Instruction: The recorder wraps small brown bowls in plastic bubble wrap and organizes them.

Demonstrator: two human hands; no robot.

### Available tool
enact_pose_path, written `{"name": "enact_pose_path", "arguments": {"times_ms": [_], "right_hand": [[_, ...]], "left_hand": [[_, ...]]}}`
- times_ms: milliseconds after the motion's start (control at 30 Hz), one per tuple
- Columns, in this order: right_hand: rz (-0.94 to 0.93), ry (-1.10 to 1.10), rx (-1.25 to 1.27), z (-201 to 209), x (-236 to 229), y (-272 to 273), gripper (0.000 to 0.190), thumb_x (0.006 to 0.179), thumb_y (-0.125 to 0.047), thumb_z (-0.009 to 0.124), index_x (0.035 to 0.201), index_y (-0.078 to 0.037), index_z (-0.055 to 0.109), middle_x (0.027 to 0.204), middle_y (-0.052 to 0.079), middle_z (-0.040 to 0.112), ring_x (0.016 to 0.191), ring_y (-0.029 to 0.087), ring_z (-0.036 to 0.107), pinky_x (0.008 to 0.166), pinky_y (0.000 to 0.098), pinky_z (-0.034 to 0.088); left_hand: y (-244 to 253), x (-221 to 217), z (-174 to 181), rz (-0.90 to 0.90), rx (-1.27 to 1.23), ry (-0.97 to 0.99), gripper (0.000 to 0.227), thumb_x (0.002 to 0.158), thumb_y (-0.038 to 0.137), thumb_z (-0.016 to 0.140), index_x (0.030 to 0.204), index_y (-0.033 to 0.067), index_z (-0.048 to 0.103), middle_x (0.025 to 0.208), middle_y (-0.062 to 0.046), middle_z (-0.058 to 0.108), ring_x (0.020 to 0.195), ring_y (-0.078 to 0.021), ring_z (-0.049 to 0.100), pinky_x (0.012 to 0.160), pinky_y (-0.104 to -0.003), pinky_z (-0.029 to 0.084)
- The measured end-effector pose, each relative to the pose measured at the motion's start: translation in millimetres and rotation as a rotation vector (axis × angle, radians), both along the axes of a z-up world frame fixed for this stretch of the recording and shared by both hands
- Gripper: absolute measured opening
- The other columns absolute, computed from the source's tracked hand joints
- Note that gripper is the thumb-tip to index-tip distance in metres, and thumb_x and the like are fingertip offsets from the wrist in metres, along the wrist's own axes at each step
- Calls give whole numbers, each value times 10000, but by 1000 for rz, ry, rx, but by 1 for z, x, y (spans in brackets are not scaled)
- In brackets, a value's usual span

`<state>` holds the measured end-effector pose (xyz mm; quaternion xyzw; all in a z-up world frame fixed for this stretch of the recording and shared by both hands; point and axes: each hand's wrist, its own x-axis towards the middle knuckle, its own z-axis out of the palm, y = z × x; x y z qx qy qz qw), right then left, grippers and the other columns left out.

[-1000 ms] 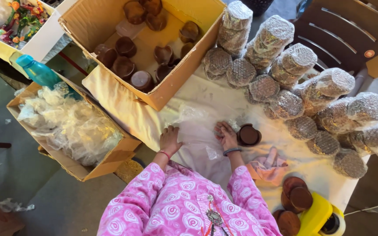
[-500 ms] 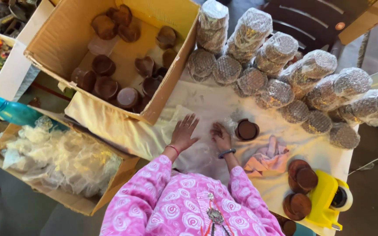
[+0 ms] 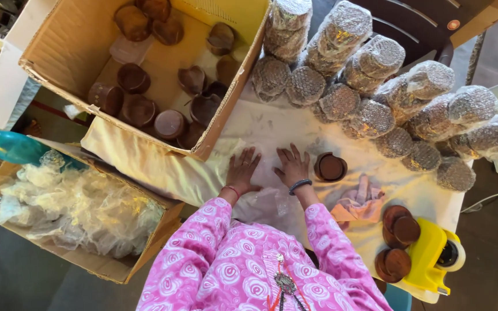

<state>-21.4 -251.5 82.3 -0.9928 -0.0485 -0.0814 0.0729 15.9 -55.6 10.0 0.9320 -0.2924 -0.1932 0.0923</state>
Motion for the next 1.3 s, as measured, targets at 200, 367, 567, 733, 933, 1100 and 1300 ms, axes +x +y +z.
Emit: {"name": "enact_pose_path", "arguments": {"times_ms": [200,367,567,733,933,1100,1300], "right_hand": [[-30,437,-17,-41,-20,-37,404,882,-401,706,1223,-191,657,1157,52,681,1164,291,623,990,575,430],[-10,432,163,-65,-54,-39,276,931,-293,658,1172,-163,690,1060,109,702,920,366,688,785,515,532],[-41,340,361,-45,-68,-30,209,898,-213,664,1078,-128,729,983,134,729,884,380,691,759,489,540],[-41,321,500,-30,-89,-22,165,929,-202,650,1040,-98,713,961,157,727,883,393,686,760,483,543],[-95,321,491,-37,-138,-24,150,901,-189,660,986,-76,710,881,182,709,840,417,683,703,516,529],[-246,466,575,-33,-211,-57,273,968,-274,705,933,-8,654,746,244,650,698,410,638,631,454,496],[-435,496,809,-17,-287,-107,287,890,-290,730,951,-14,686,734,185,697,638,218,638,611,380,511]], "left_hand": [[5,1,-7,3,-55,4,1333,572,718,855,1637,298,172,1730,-20,45,1595,-244,30,1262,-564,63],[4,3,2,4,-8,39,1190,660,747,745,1633,330,201,1731,16,54,1596,-214,30,1265,-533,43],[-1,3,-34,74,-69,12,648,998,615,342,1598,374,304,1723,72,115,1583,-171,86,1257,-520,54],[0,3,-37,115,-106,2,543,1058,513,239,1581,403,338,1711,103,148,1573,-148,119,1256,-503,69],[-3,2,-41,155,-148,-10,524,1070,485,240,1578,414,348,1709,108,167,1573,-145,141,1263,-497,83],[-9,-5,-41,211,-192,-81,550,1046,472,332,1587,375,352,1712,76,168,1572,-184,153,1244,-499,145],[-17,-10,-46,252,-238,-180,598,1015,451,456,1590,316,359,1712,39,196,1570,-224,173,1215,-507,233]]}}
